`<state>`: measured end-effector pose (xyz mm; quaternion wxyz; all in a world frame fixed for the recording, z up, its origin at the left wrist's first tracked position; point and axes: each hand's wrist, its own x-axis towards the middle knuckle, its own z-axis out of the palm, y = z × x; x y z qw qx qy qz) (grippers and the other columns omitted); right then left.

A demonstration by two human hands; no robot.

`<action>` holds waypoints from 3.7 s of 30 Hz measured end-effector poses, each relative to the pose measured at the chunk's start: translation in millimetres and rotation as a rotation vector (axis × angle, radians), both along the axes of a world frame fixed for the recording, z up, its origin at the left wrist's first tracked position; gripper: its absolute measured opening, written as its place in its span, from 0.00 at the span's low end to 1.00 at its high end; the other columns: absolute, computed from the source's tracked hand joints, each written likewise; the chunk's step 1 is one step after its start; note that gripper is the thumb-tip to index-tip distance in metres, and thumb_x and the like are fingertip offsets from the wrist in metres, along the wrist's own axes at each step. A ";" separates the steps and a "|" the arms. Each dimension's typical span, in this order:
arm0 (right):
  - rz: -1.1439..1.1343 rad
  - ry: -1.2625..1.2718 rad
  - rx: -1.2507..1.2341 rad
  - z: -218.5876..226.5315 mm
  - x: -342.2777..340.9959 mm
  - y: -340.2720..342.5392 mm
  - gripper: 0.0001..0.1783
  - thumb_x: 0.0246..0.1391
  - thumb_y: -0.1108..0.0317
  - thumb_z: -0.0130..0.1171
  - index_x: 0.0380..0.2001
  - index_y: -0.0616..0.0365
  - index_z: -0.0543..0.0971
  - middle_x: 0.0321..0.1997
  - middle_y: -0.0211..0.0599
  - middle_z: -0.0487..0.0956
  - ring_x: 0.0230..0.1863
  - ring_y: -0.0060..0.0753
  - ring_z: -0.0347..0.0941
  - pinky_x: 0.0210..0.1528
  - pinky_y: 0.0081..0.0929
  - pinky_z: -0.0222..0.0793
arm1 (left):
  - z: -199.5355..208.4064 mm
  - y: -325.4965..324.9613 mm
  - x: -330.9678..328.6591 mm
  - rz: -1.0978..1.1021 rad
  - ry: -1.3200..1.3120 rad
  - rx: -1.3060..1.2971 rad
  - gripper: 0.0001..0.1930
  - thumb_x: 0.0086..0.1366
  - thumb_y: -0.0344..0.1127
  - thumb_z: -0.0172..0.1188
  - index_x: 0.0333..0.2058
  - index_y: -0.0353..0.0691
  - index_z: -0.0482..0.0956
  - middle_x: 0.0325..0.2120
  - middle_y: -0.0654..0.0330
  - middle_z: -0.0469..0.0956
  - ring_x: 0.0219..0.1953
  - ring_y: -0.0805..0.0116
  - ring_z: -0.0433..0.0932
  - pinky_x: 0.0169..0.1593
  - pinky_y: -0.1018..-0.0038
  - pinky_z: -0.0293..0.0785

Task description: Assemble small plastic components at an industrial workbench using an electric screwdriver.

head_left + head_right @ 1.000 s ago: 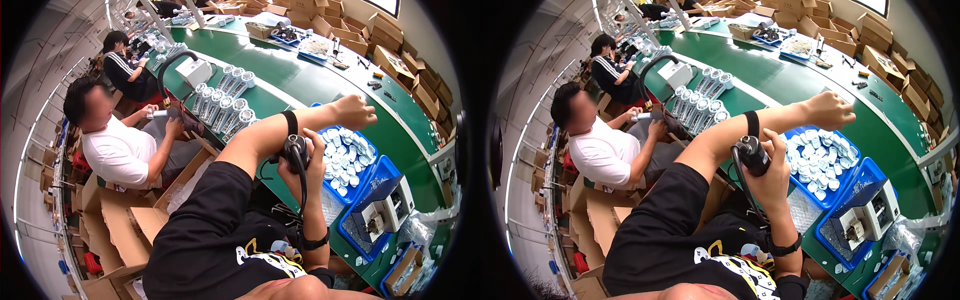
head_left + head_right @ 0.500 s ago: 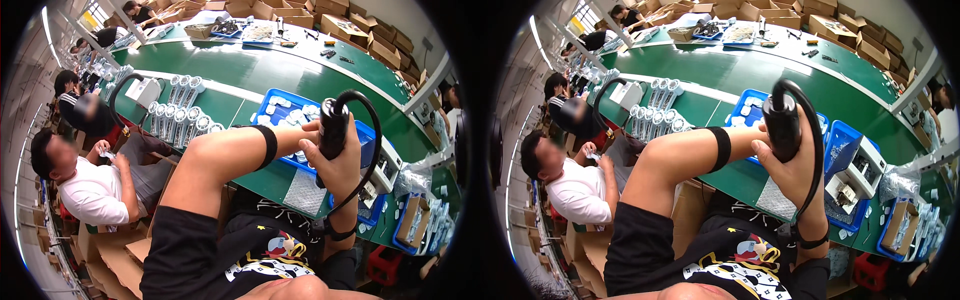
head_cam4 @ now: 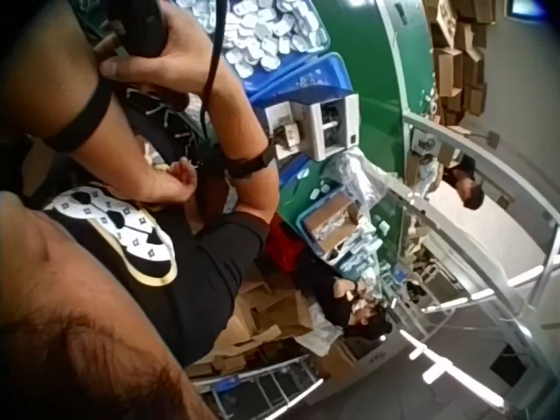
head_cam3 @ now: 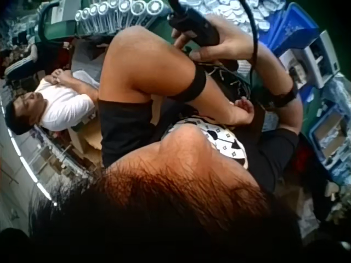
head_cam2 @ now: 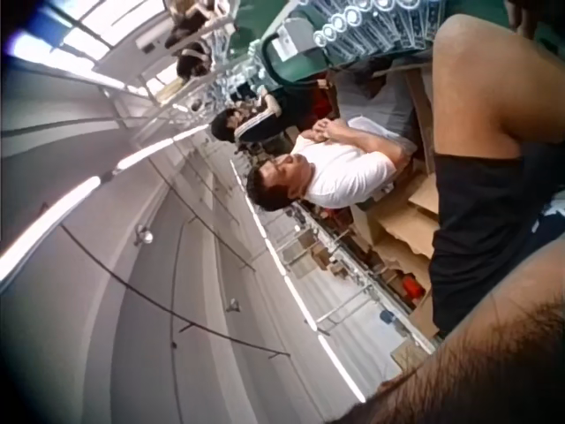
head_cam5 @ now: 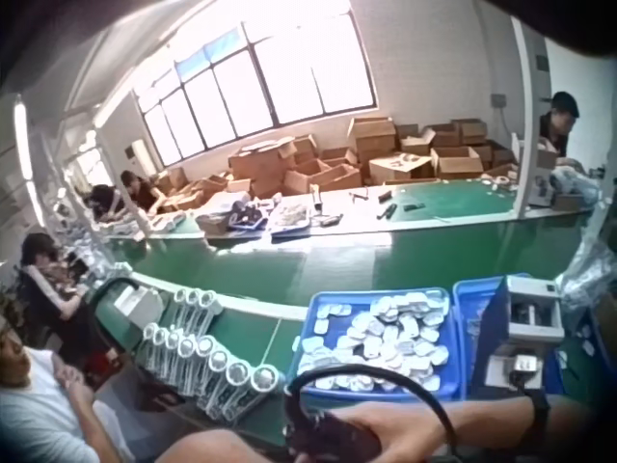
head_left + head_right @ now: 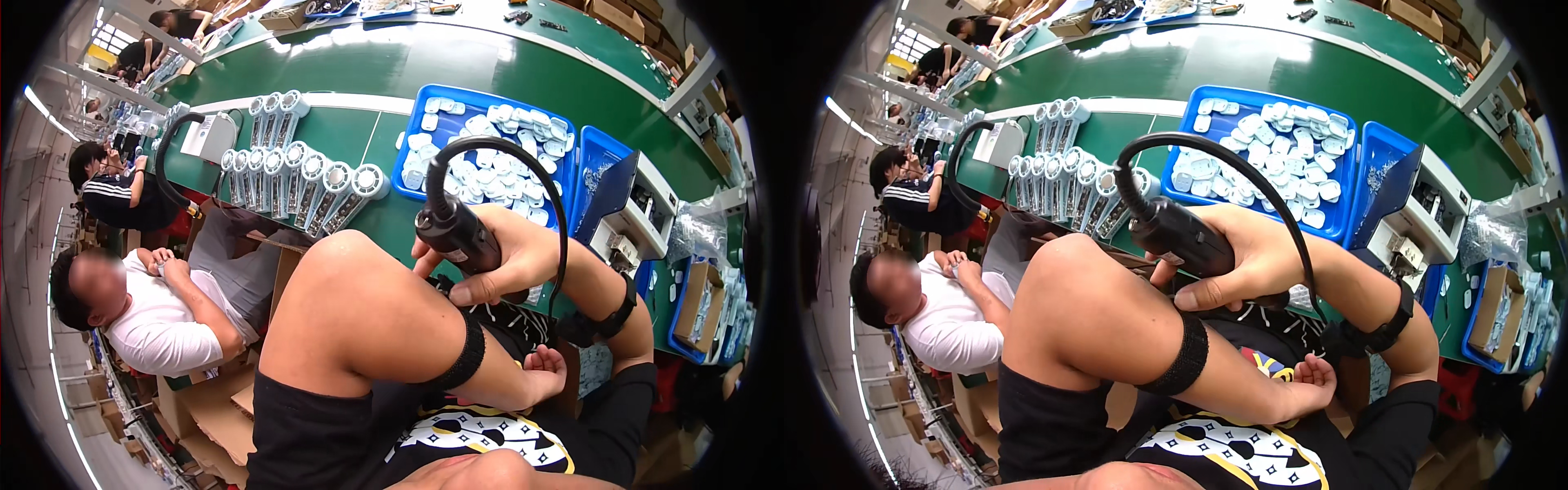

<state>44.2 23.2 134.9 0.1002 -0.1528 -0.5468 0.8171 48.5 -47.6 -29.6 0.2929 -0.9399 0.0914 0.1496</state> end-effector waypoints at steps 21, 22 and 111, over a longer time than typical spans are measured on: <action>-0.322 -0.229 0.409 21.8 21.9 -23.8 0.29 0.44 0.79 0.71 0.50 0.63 0.72 0.40 0.34 0.79 0.36 0.22 0.77 0.42 0.23 0.75 | 121.0 -45.2 -12.4 -0.147 0.276 -0.824 0.15 0.59 0.36 0.66 0.46 0.53 0.85 0.41 0.65 0.85 0.48 0.60 0.83 0.40 0.62 0.81; -0.322 -0.232 0.404 23.5 23.6 -22.0 0.29 0.44 0.79 0.71 0.50 0.63 0.72 0.40 0.34 0.79 0.36 0.22 0.77 0.42 0.23 0.75 | 118.9 -40.9 -14.1 -0.149 0.274 -0.828 0.15 0.59 0.36 0.66 0.46 0.53 0.85 0.41 0.65 0.85 0.48 0.60 0.83 0.40 0.62 0.81; -0.458 -0.081 0.448 -21.3 56.8 -37.6 0.29 0.41 0.75 0.70 0.49 0.61 0.72 0.26 0.32 0.79 0.26 0.25 0.75 0.34 0.23 0.70 | 20.1 -125.3 25.4 0.133 0.679 -0.148 0.24 0.63 0.52 0.58 0.52 0.44 0.76 0.47 0.59 0.78 0.50 0.59 0.78 0.51 0.57 0.73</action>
